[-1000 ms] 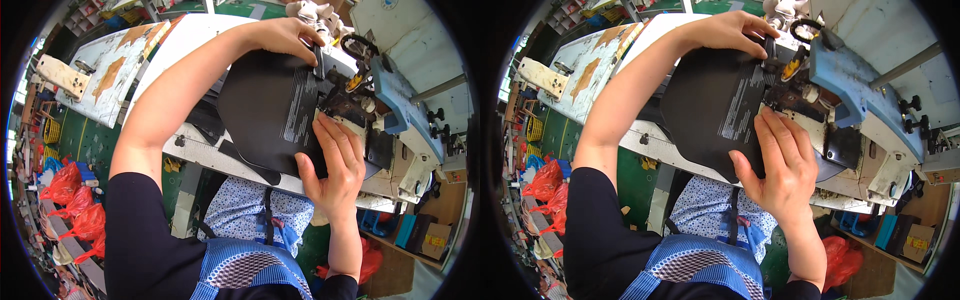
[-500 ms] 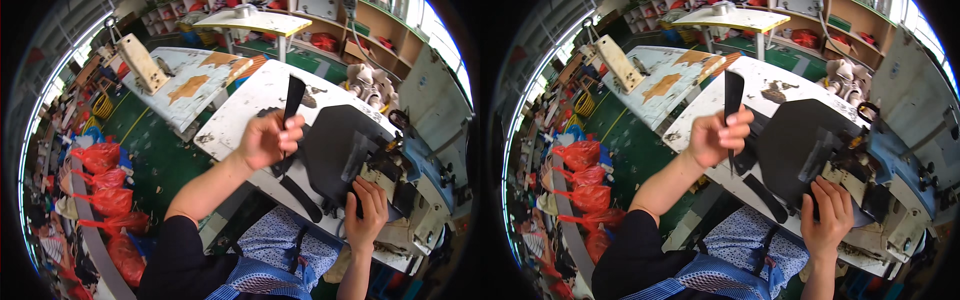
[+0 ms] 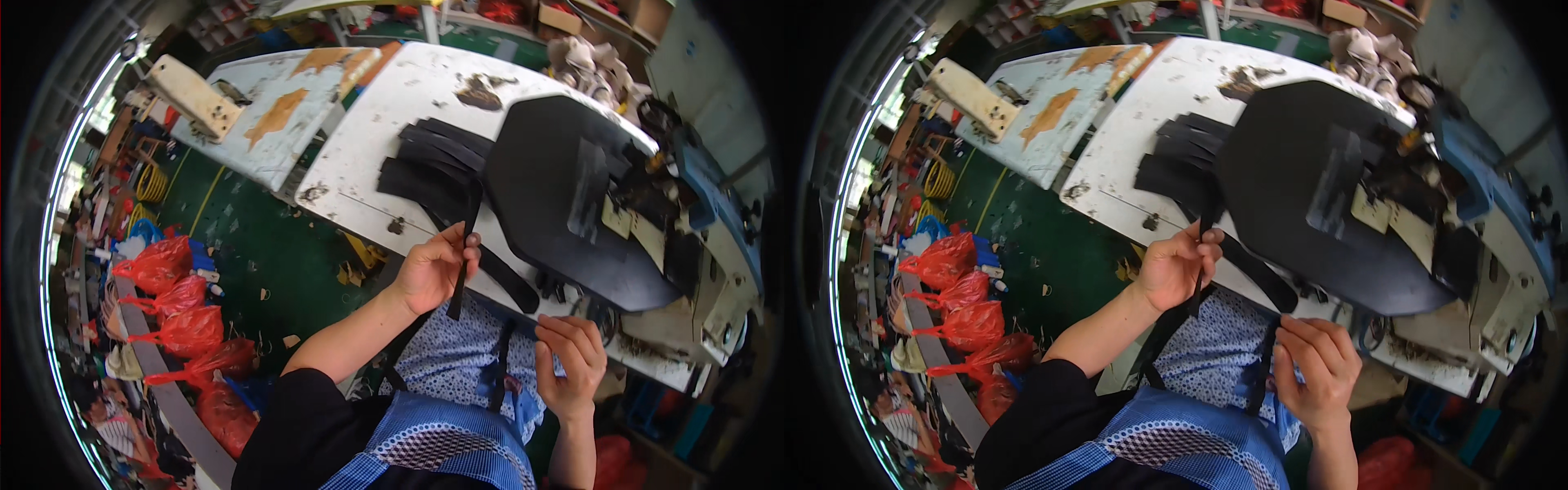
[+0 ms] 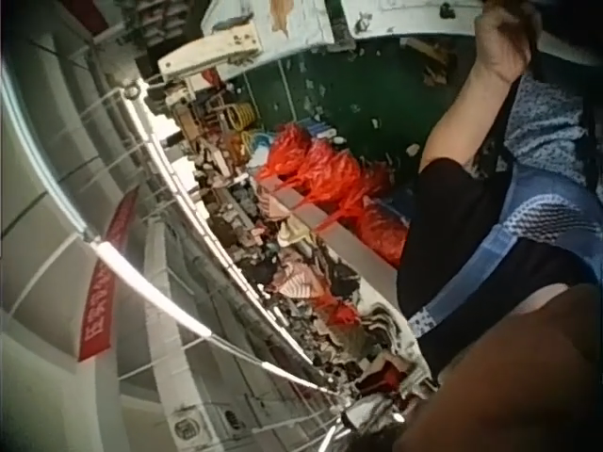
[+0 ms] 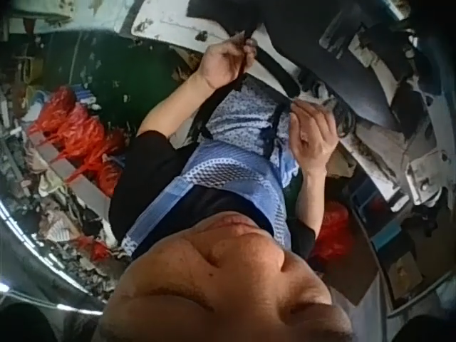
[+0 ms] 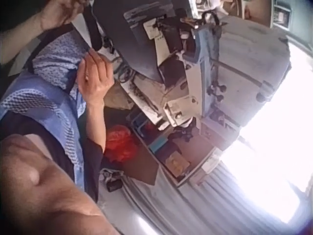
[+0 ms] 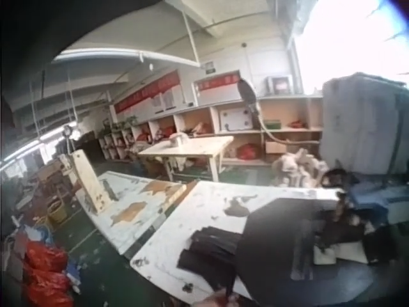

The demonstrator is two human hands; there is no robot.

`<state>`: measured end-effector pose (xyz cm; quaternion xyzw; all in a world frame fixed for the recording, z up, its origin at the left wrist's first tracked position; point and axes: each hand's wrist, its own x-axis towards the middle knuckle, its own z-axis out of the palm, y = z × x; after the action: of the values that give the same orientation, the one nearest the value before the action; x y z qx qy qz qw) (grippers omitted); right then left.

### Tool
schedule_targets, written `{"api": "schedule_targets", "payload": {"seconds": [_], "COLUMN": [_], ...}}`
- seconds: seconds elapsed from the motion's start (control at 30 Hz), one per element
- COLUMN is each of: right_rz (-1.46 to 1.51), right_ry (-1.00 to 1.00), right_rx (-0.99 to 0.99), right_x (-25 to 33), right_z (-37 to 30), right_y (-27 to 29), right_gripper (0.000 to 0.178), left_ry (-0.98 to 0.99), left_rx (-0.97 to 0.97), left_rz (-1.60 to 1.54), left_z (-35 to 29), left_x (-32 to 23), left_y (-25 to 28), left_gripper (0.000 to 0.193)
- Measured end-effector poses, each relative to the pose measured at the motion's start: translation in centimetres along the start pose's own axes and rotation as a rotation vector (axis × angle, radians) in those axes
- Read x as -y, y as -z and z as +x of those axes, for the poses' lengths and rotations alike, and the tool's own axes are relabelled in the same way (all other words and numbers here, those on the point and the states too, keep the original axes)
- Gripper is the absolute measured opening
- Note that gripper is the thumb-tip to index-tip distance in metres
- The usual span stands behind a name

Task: The recorder is using an industrial sewing machine to stitch black fabric components for shoes and trimming them with scissors.

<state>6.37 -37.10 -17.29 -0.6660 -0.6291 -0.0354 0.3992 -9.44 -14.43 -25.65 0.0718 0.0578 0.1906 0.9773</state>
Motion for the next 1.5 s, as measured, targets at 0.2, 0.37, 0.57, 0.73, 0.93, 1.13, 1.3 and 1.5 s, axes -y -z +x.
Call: {"api": "schedule_targets", "payload": {"seconds": [0.2,0.37,0.57,0.73,0.93,1.13,1.3,1.5], "right_rz": [-0.004,-0.065,-0.086,-0.247,-0.106,0.199,0.372,-0.141], "right_ry": [-0.201,-0.247,-0.21,-0.081,-0.03,-0.192,0.017,0.033], "right_rx": [0.017,-0.034,0.007,0.221,0.194,0.196,0.02,-0.215], "right_x": [-1.4,-2.4,-3.8,-4.4,-7.0,-3.3,1.4,1.0], "right_z": [-4.3,-4.4,-4.2,-2.2,-2.9,-2.8,1.1,3.5], "right_y": [0.4,0.7,-1.0,-4.5,-5.8,-3.7,1.7,3.7], "right_gripper": [0.016,0.014,0.018,0.041,0.022,0.019,0.033,0.031], "left_ry": [0.0,-0.679,-0.897,-0.729,-0.675,-0.898,-1.185,-1.147], "left_rx": [-0.084,0.316,0.249,-0.158,0.164,0.414,0.68,0.687], "left_rz": [0.575,1.981,2.257,1.669,2.202,2.434,2.325,2.287], "left_z": [4.4,11.6,9.6,4.6,-2.0,-1.7,-2.6,5.2], "left_x": [5.3,7.9,5.6,-2.1,-1.5,0.1,0.4,1.3], "left_y": [0.3,3.6,1.9,-0.6,-0.2,0.4,-10.4,-13.6], "left_gripper": [0.025,0.014,0.018,0.023,0.039,0.03,0.03,0.03]}}
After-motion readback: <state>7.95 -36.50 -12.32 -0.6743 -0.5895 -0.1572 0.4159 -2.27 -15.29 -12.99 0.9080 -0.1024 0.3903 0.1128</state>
